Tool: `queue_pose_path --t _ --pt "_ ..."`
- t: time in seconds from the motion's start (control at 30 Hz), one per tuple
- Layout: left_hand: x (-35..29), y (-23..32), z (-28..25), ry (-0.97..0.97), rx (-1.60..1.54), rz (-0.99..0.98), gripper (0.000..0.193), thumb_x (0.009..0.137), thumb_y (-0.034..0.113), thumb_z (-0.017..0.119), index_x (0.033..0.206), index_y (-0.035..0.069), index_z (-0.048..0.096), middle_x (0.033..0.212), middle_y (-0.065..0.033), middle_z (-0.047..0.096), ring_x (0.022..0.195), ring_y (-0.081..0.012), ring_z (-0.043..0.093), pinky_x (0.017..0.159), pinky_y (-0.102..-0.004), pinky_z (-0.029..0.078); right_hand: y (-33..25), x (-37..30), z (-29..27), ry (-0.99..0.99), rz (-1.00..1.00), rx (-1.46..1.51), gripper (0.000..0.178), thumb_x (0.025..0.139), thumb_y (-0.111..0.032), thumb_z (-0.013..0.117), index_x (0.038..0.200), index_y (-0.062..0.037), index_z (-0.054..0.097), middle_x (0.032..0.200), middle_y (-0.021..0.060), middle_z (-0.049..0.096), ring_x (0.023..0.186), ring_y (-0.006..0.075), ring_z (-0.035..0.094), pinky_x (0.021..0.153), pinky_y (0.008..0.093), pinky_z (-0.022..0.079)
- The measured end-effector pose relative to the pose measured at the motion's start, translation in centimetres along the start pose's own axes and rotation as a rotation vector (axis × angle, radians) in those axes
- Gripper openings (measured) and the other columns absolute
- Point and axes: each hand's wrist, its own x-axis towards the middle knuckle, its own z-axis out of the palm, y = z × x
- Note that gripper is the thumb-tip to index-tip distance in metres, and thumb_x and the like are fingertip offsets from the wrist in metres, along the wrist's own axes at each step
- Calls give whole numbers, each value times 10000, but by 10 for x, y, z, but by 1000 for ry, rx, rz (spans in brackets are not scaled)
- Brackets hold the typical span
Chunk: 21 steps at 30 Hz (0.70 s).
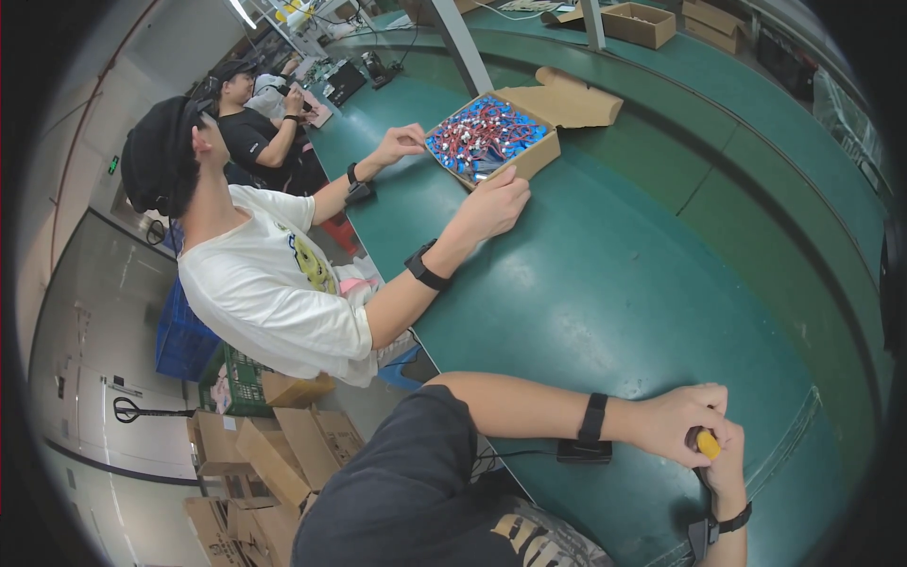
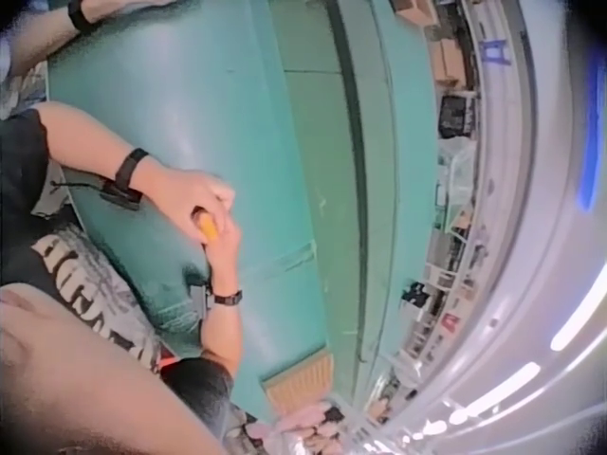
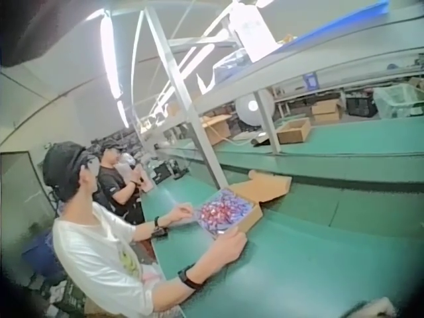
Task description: Assemble small electronic components and circuit boards into plastic housings at a factory station.
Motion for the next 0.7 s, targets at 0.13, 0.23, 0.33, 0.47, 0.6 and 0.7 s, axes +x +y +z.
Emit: queue_pose_path --t 0.13,0.23,0.33,0.47,0.6,0.7 --pt "-2 1 0 0 37 12 264 683 120 859 921 132 746 913 -42 501 848 -235 531 700 -340 456 -6 -1 3 26 33 -45 149 912 -134 782 870 -9 712 809 -6 692 739 60 599 659 234 482" --pt "-2 3 1 -4 61 46 269 679 124 866 925 148 759 916 -41 491 859 -238 533 718 -343 457 -3 -3 0 11 51 -72 66 899 -53 740 859 -7 715 814 -11 693 743 53 592 651 231 473" --pt "-4 0 2 -21 73 42 270 675 129 870 923 157 765 916 -40 486 864 -238 535 727 -343 457 1 -2 -2 10 22 -103 62 900 -45 733 852 -10 717 812 -15 694 743 48 590 642 230 466" --pt "-3 0 1 -24 71 40 267 677 133 870 919 156 762 914 -43 489 864 -242 537 730 -344 456 3 -1 -2 16 13 -105 64 900 -38 728 844 -11 715 813 -15 695 743 44 590 632 229 457" --pt "-3 1 0 -8 47 28 261 683 125 861 917 141 746 913 -50 500 851 -245 538 720 -346 452 -2 -1 0 26 49 -89 70 904 -37 723 841 -10 710 814 -12 696 739 46 589 632 230 460" --pt "-3 -1 1 -1 21 0 258 688 116 852 917 127 734 913 -54 508 839 -246 538 711 -349 450 -2 1 3 42 57 -73 73 906 -38 723 840 -10 708 812 -9 696 736 49 592 635 231 466"
